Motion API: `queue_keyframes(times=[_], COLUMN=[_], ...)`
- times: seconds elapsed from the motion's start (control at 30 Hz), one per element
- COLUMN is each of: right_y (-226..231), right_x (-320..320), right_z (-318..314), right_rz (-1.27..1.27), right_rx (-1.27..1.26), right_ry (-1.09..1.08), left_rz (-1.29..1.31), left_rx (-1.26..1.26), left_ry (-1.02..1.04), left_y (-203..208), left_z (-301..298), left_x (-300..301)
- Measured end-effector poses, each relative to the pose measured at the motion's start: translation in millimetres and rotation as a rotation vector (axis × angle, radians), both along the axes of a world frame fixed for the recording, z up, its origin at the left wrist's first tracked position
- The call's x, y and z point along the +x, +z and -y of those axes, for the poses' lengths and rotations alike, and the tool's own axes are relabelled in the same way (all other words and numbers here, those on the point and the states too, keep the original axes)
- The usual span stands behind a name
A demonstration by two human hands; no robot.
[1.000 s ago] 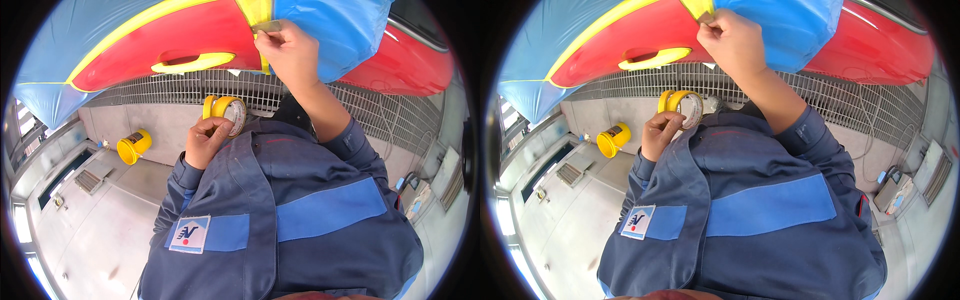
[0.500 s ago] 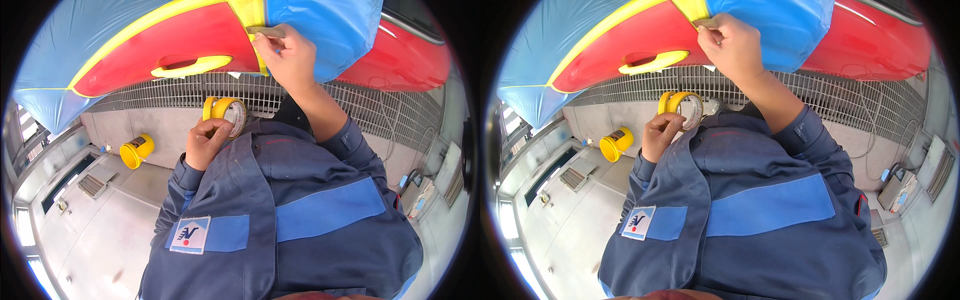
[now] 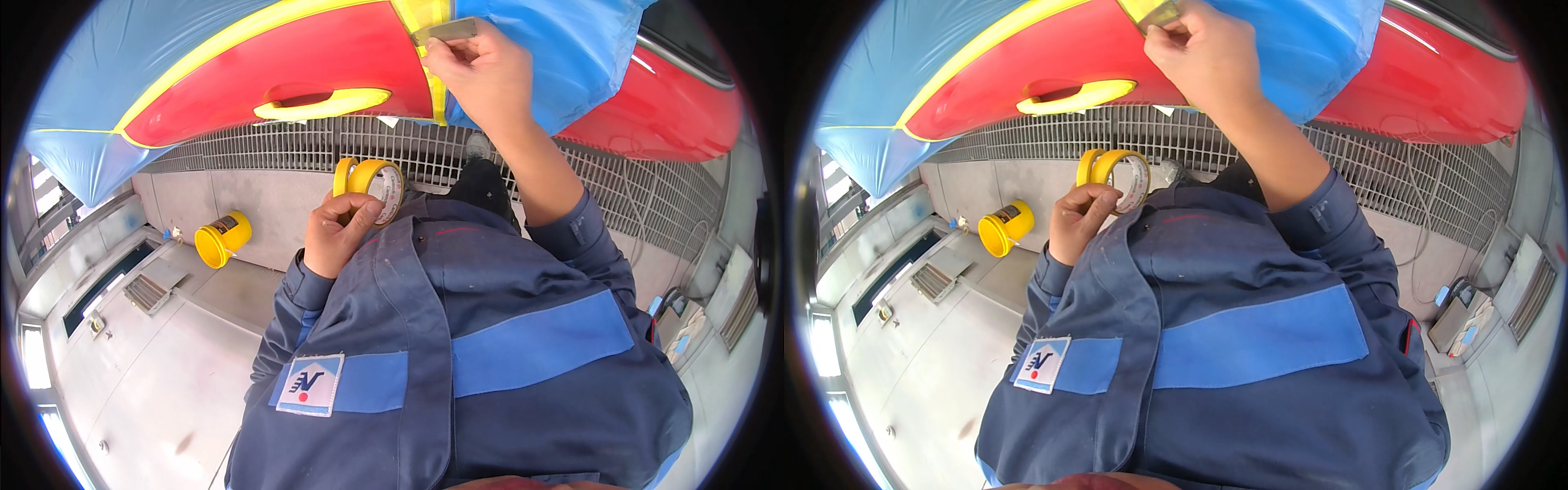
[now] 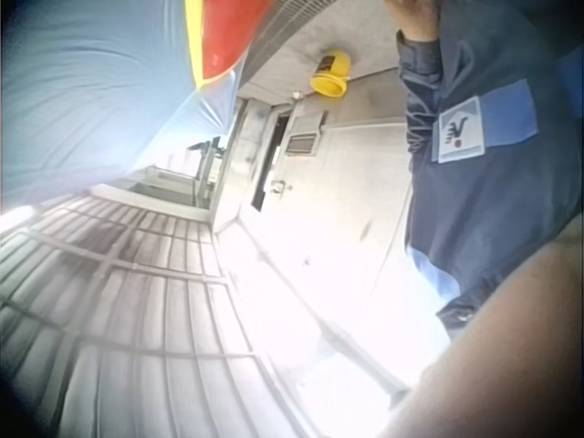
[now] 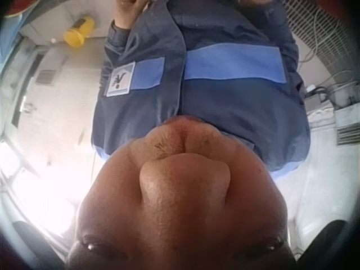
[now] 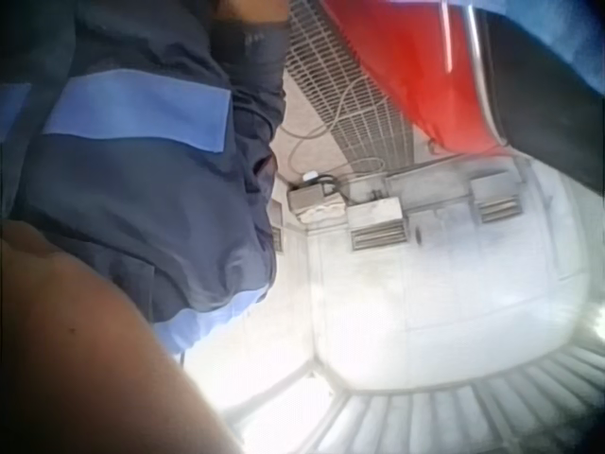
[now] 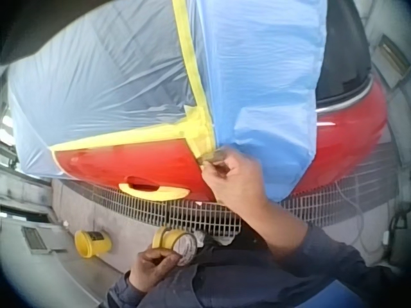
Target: The person applies yellow masking tape along the edges of a red car hood to protect adjacent areas. They then dip a sanding block and cloth into a yellow bucket of water and wipe the hood surface repeatedly.
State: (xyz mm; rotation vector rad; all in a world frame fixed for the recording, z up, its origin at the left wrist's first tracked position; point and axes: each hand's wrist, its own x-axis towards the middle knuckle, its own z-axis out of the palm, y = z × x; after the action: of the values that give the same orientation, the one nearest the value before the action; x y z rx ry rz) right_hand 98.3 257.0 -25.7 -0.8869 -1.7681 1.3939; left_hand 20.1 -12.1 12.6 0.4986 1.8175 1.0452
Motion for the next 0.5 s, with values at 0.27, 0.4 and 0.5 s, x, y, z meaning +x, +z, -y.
queue_keyframes(times=[0.27, 0.4, 0.5], right_y=[8, 11, 13], right_x=[-2, -4, -6], right_z=[-1, -1, 0], right_rz=[0.086, 0.189, 0.226], right_rx=[0.074, 0.332, 0.319], right_ry=[0.034, 0.032, 0.009], left_rz=[-0.018, -0.001, 0.016], left_rx=[-0.016, -0.027, -0.027], left_ry=[0.011, -0.001, -0.005], left_y=[-4, -6, -7], left_z=[-2, -2, -3], left_x=[-2, -4, -4])
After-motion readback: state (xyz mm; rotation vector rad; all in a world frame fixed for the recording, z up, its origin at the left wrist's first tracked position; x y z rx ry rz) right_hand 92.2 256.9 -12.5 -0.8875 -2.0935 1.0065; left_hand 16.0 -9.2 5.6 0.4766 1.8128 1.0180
